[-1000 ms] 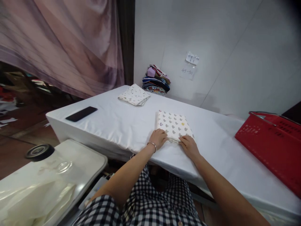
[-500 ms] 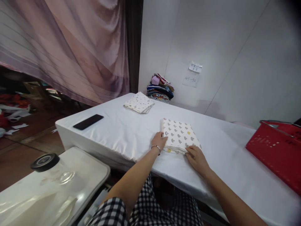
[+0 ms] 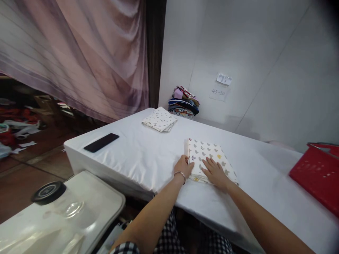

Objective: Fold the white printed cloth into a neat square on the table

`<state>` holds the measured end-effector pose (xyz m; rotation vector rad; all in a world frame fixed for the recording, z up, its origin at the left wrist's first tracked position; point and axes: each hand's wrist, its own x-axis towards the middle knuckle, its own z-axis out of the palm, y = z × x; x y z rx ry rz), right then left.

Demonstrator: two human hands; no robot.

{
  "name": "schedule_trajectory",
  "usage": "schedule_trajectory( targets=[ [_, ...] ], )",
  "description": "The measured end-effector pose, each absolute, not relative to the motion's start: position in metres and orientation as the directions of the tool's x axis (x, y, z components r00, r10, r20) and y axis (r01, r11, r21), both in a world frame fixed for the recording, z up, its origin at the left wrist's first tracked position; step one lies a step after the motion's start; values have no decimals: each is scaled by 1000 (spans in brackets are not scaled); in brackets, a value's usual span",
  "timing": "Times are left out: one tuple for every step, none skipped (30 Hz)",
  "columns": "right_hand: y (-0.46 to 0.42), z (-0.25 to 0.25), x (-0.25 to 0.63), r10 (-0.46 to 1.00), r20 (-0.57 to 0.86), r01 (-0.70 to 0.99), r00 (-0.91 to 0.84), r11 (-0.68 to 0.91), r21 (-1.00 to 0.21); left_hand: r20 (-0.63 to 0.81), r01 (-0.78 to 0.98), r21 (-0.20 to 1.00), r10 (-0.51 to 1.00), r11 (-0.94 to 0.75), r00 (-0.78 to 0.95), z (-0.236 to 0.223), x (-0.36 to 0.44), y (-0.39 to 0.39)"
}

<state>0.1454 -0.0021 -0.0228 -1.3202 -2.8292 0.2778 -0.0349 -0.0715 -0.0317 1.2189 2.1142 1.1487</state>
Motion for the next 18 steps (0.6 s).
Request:
schedule_trajectory(
  targets=[
    [-1,-22,146,764,-82,763,-640,620,-181,24,494,826,857,273,-514,-32,-35,-71],
    [0,-19,144,768,-87,766,-635,610,-202,19,498,821,857,280,-514,-31,-35,-71],
    [2,-15,140,772,-78,765,-631,604,-224,16,502,817,858,285,-513,-31,-35,-71],
    [6,-10,134,775,-53,761,-630,602,-242,17,508,813,860,285,-509,-30,-36,-71],
    [10,-5,126,774,-17,752,-633,608,-256,22,515,810,863,281,-505,-30,-36,-70],
    [15,0,115,770,25,739,-637,620,-265,28,523,807,865,276,-501,-30,-36,-70],
    [21,4,103,764,63,726,-642,633,-270,33,529,804,868,272,-496,-29,-36,-71],
    [28,7,90,757,95,715,-646,644,-272,32,533,801,870,271,-491,-29,-36,-71],
    [35,9,78,754,122,710,-645,651,-268,29,537,800,875,270,-483,-29,-36,-71],
    [41,8,66,754,140,712,-642,654,-256,27,540,798,879,268,-476,-30,-36,-71],
    [47,6,56,755,141,719,-640,653,-237,27,544,797,883,264,-468,-30,-36,-71],
    [52,3,49,759,127,730,-638,649,-213,31,549,795,887,258,-461,-31,-36,-71],
    [56,-2,43,765,97,743,-637,643,-187,39,557,792,890,249,-455,-32,-36,-71],
    [59,-8,40,771,64,755,-634,635,-164,51,566,788,891,241,-450,-33,-36,-71],
    [62,-14,39,776,33,765,-630,627,-145,62,576,783,893,234,-446,-33,-35,-71],
    [63,-18,39,779,10,771,-627,622,-133,71,588,776,896,227,-439,-34,-35,-70],
    [64,-22,40,781,-1,774,-625,620,-129,78,601,769,900,220,-429,-34,-35,-70],
    [64,-23,40,782,-6,775,-624,618,-130,82,612,761,903,216,-421,-34,-34,-70]
  ],
)
